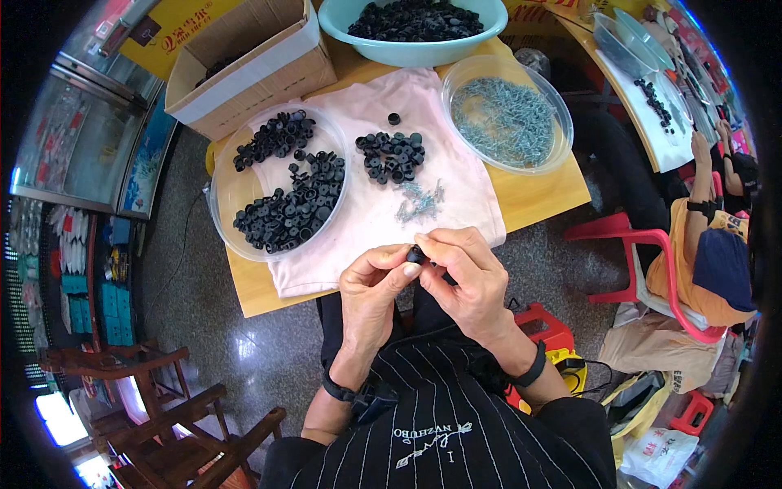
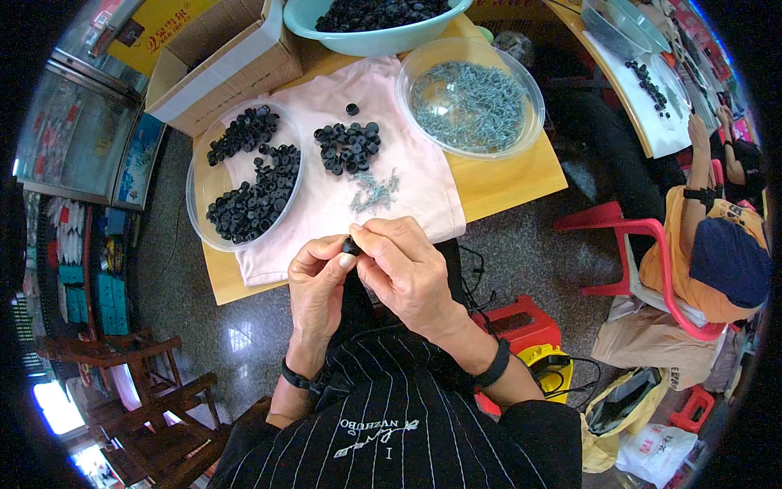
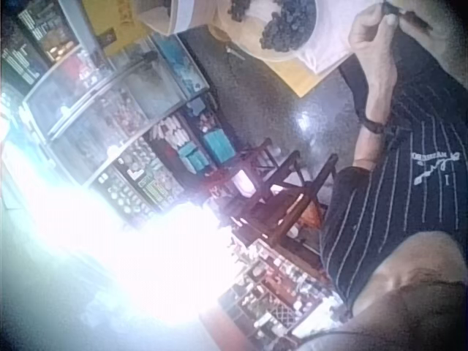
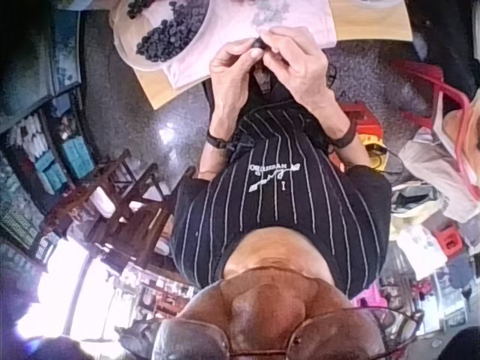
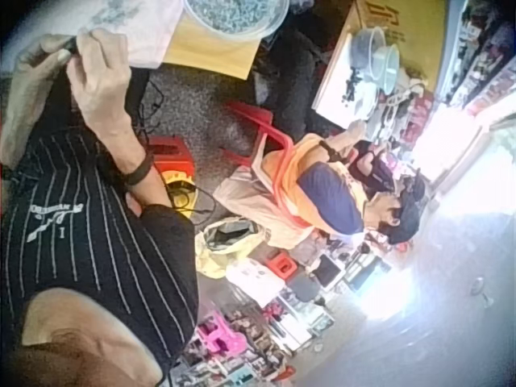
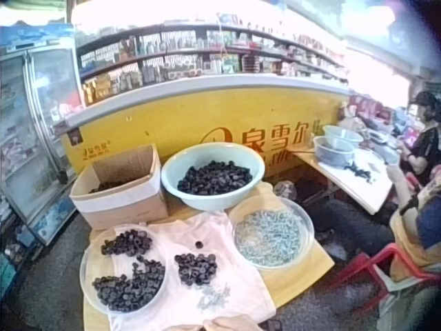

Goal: The person assembles components by hand by picking up a black plastic cap and a metal screw, inserting the screw into the cap, and pressing them together before placing the unit into a pile.

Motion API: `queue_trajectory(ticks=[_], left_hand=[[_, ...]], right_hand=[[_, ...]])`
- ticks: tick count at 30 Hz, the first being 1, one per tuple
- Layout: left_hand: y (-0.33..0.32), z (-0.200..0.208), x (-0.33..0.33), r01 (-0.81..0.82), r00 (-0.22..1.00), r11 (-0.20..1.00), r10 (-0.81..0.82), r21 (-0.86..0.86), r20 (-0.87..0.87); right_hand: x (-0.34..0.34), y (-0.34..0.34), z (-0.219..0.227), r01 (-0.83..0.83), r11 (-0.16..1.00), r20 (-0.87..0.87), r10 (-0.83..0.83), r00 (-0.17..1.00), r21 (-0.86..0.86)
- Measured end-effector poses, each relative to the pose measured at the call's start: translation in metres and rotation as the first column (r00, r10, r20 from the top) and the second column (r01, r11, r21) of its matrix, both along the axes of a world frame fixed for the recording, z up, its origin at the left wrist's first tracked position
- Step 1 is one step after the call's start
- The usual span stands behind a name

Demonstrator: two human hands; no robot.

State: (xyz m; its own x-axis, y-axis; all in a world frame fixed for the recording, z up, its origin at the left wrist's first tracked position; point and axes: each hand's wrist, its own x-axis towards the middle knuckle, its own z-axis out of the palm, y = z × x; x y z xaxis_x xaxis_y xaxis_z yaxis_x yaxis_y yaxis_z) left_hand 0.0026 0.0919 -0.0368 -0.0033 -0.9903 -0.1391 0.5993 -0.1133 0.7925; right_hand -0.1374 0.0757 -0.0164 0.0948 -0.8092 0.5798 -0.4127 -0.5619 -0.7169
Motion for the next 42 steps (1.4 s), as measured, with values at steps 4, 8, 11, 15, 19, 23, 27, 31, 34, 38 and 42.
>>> queue_trajectory(ticks=[4,8,11,15,19,23,27,31,34,38,42], left_hand=[[0.0,0.0,-0.003,0.0,0.999,1.0,-0.001,-0.029,-0.037],[0.001,0.001,-0.003,0.014,0.999,1.0,-0.015,-0.012,-0.044],[0.001,0.0,-0.004,0.016,0.999,1.0,-0.017,-0.002,-0.047],[0.0,0.0,-0.004,0.045,0.997,0.999,-0.043,0.027,-0.071],[-0.006,0.0,-0.003,0.049,0.998,0.997,-0.046,0.053,-0.045],[-0.009,0.002,-0.001,-0.005,1.0,0.999,0.005,-0.044,-0.004],[-0.011,0.003,0.001,-0.019,1.0,0.995,0.018,-0.098,-0.015],[-0.011,0.002,0.003,-0.015,0.999,0.994,0.01,-0.109,-0.052],[-0.012,0.002,0.002,-0.007,0.998,0.992,-0.001,-0.127,-0.068],[-0.01,0.0,0.002,0.008,0.999,0.994,-0.014,-0.106,-0.051],[-0.01,-0.002,0.003,0.021,0.999,0.996,-0.025,-0.089,-0.046]], right_hand=[[-0.003,-0.001,-0.001,-0.021,0.999,0.003,0.022,1.0,-0.04],[-0.004,-0.002,0.002,-0.018,0.998,-0.018,0.017,1.0,-0.065],[-0.003,-0.001,0.001,-0.023,0.996,-0.019,0.022,1.0,-0.086],[-0.003,-0.001,-0.003,0.017,0.995,-0.002,-0.017,1.0,-0.101],[-0.002,-0.003,0.002,0.0,0.999,0.019,-0.001,1.0,0.038],[-0.001,-0.007,0.008,-0.004,1.0,0.015,0.004,1.0,0.027],[-0.002,-0.007,0.014,-0.042,0.998,0.018,0.041,0.999,0.048],[-0.008,-0.009,0.024,-0.108,0.99,0.02,0.107,0.994,0.093],[-0.01,-0.01,0.025,-0.12,0.984,0.063,0.113,0.992,0.131],[-0.013,-0.009,0.024,-0.123,0.982,0.085,0.112,0.99,0.145],[-0.014,-0.007,0.023,-0.147,0.961,0.174,0.107,0.979,0.236]])
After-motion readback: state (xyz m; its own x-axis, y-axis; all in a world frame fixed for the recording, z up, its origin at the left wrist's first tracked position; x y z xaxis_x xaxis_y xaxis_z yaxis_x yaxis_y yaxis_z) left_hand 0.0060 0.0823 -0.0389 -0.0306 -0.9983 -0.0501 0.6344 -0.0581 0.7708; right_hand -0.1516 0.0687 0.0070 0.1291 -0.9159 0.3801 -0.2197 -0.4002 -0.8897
